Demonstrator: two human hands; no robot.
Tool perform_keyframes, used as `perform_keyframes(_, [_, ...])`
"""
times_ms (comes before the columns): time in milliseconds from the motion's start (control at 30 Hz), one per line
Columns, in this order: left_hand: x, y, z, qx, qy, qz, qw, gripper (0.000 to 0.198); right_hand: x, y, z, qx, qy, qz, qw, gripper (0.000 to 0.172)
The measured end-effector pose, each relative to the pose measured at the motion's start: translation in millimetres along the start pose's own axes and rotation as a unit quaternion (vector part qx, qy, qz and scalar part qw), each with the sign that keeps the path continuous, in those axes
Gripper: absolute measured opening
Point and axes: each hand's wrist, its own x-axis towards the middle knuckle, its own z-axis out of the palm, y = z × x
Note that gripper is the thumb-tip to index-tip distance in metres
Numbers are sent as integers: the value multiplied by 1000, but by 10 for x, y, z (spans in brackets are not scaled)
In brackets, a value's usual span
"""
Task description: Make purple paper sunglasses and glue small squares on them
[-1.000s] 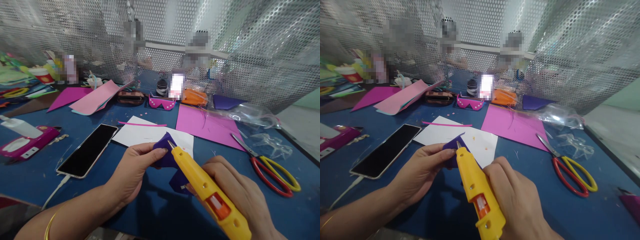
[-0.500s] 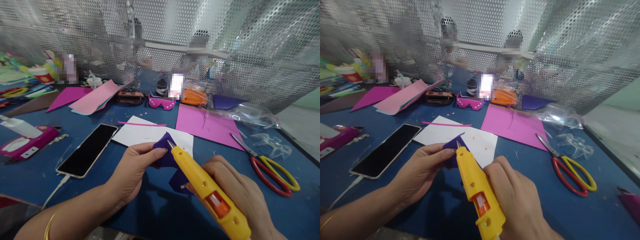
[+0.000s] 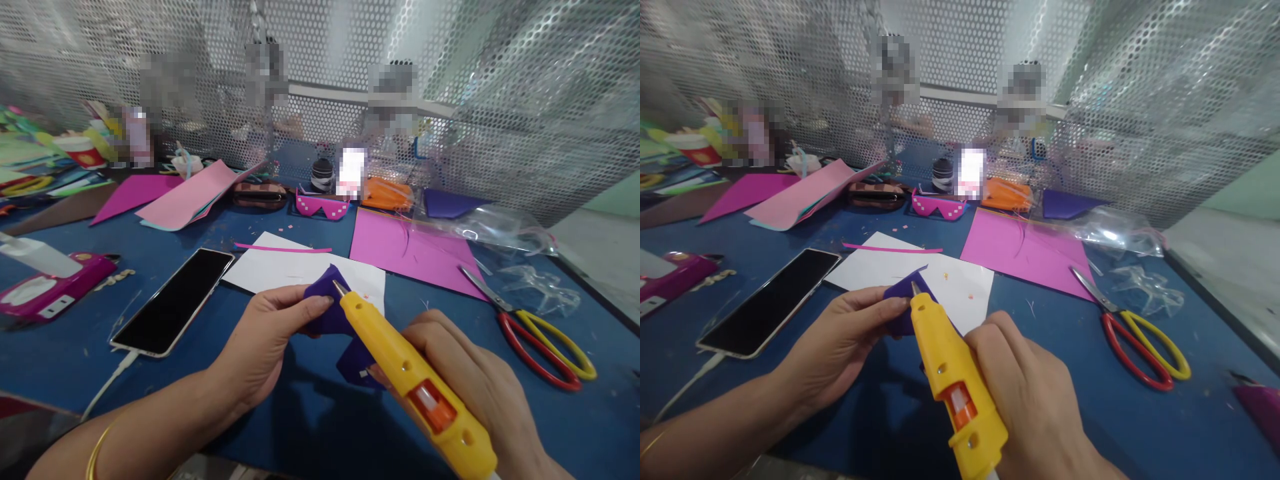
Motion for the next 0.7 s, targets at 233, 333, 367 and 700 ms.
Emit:
perform_keyframes(233, [6, -2, 6, -8, -4, 1, 1000, 19, -9, 5, 6, 1, -7, 4, 1000, 28])
perform_keyframes(333, [10, -5, 11, -9, -4, -2, 1000, 19, -9, -3, 2, 6, -9, 6, 1000, 27])
perform_keyframes(367, [8, -5, 12, -8, -3, -3, 1000, 20, -8, -6, 0, 7, -9, 6, 1000, 26])
perform_keyframes(700, [-3, 5, 7, -2, -3, 2, 1000, 20, 3, -15, -11, -3, -7, 6, 1000, 28])
